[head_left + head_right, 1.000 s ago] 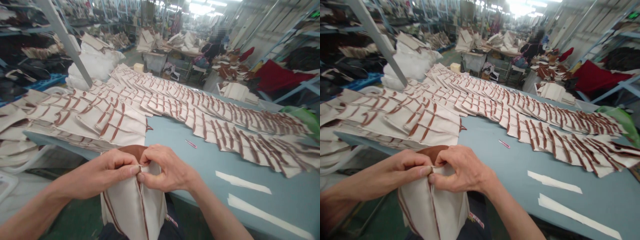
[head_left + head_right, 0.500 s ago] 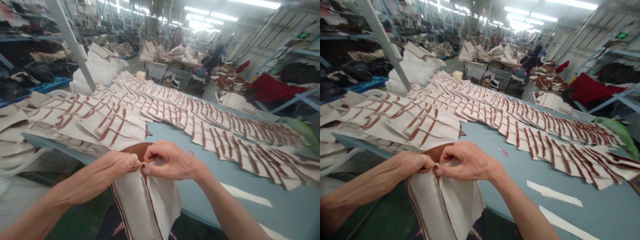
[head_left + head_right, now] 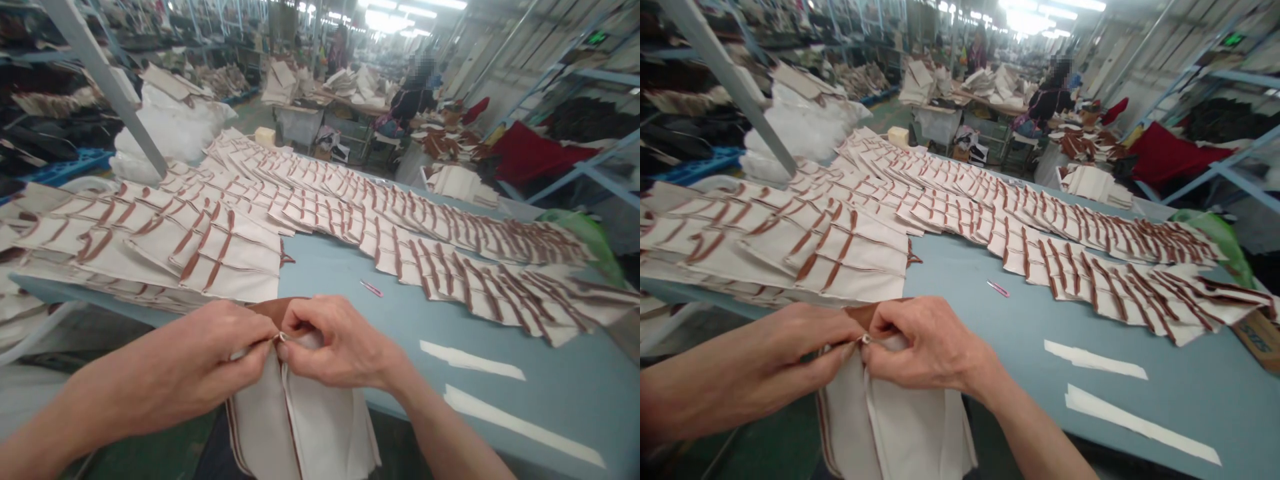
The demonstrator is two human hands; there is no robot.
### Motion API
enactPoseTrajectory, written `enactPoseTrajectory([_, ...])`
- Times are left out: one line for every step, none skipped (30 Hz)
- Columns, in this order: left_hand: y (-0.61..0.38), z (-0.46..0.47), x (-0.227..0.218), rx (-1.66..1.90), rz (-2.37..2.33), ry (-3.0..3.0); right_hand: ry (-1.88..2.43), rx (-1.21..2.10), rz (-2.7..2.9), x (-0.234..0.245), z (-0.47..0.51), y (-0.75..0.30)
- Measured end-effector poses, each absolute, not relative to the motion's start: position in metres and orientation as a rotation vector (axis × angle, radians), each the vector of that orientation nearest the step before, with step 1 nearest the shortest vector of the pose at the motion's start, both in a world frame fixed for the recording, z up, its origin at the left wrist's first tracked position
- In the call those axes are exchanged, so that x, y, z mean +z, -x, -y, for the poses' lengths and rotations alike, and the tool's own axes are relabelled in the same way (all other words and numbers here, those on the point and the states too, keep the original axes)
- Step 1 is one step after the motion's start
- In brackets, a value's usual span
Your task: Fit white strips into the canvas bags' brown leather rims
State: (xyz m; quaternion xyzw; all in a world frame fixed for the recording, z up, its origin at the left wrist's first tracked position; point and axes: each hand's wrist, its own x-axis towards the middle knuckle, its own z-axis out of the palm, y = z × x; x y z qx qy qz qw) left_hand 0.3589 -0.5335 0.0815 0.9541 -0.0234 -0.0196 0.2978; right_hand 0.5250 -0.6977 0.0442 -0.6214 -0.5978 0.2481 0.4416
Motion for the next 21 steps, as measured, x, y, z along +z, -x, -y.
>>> enactPoseTrajectory([-0.361, 0.535, 0.080, -0.032, 0.097, -2.568, 1.543, 0.642, 1.448, 0.043, 0.698, -0.525])
enactPoseTrajectory([-0.364, 0.537, 0.079, 0.005, 0.120, -2.593, 1.537, 0.678, 1.410, 0.041, 0.699, -0.526])
enactPoseTrajectory([-0.368, 0.539, 0.077, 0.066, 0.125, -2.606, 1.508, 0.728, 1.369, 0.040, 0.699, -0.527])
enactPoseTrajectory([-0.371, 0.541, 0.075, 0.128, 0.117, -2.583, 1.454, 0.791, 1.327, 0.039, 0.700, -0.528])
enactPoseTrajectory([-0.375, 0.544, 0.073, 0.165, 0.094, -2.522, 1.378, 0.860, 1.287, 0.038, 0.700, -0.530])
enactPoseTrajectory([-0.378, 0.547, 0.070, 0.179, 0.060, -2.431, 1.296, 0.922, 1.248, 0.036, 0.701, -0.531])
enactPoseTrajectory([-0.381, 0.549, 0.066, 0.181, 0.020, -2.324, 1.220, 0.974, 1.214, 0.035, 0.701, -0.532])
enactPoseTrajectory([-0.384, 0.552, 0.062, 0.189, -0.017, -2.216, 1.163, 1.013, 1.187, 0.034, 0.701, -0.534])
enactPoseTrajectory([-0.386, 0.554, 0.057, 0.200, -0.048, -2.115, 1.134, 1.036, 1.166, 0.032, 0.702, -0.535])
enactPoseTrajectory([-0.387, 0.556, 0.052, 0.207, -0.069, -2.029, 1.127, 1.048, 1.151, 0.031, 0.702, -0.536])
enactPoseTrajectory([-0.388, 0.558, 0.047, 0.208, -0.075, -1.954, 1.130, 1.060, 1.142, 0.029, 0.703, -0.538])
enactPoseTrajectory([-0.389, 0.559, 0.042, 0.201, -0.072, -1.885, 1.131, 1.079, 1.138, 0.028, 0.703, -0.539])
enactPoseTrajectory([-0.389, 0.560, 0.038, 0.180, -0.069, -1.824, 1.126, 1.104, 1.134, 0.027, 0.703, -0.540])
enactPoseTrajectory([-0.388, 0.560, 0.035, 0.153, -0.067, -1.772, 1.116, 1.129, 1.130, 0.026, 0.702, -0.541])
enactPoseTrajectory([-0.388, 0.559, 0.032, 0.125, -0.064, -1.730, 1.104, 1.152, 1.123, 0.025, 0.702, -0.542])
enactPoseTrajectory([-0.387, 0.558, 0.031, 0.108, -0.062, -1.699, 1.092, 1.169, 1.117, 0.025, 0.701, -0.543])
enactPoseTrajectory([-0.386, 0.557, 0.030, 0.094, -0.061, -1.683, 1.085, 1.173, 1.110, 0.024, 0.700, -0.543])
enactPoseTrajectory([-0.386, 0.555, 0.029, 0.080, -0.064, -1.687, 1.085, 1.169, 1.106, 0.023, 0.699, -0.543])
enactPoseTrajectory([-0.386, 0.554, 0.029, 0.065, -0.065, -1.711, 1.086, 1.163, 1.109, 0.021, 0.699, -0.543])
enactPoseTrajectory([-0.386, 0.553, 0.030, 0.054, -0.072, -1.750, 1.081, 1.155, 1.120, 0.020, 0.698, -0.543])
enactPoseTrajectory([-0.387, 0.551, 0.031, 0.041, -0.083, -1.796, 1.072, 1.142, 1.136, 0.018, 0.698, -0.543])
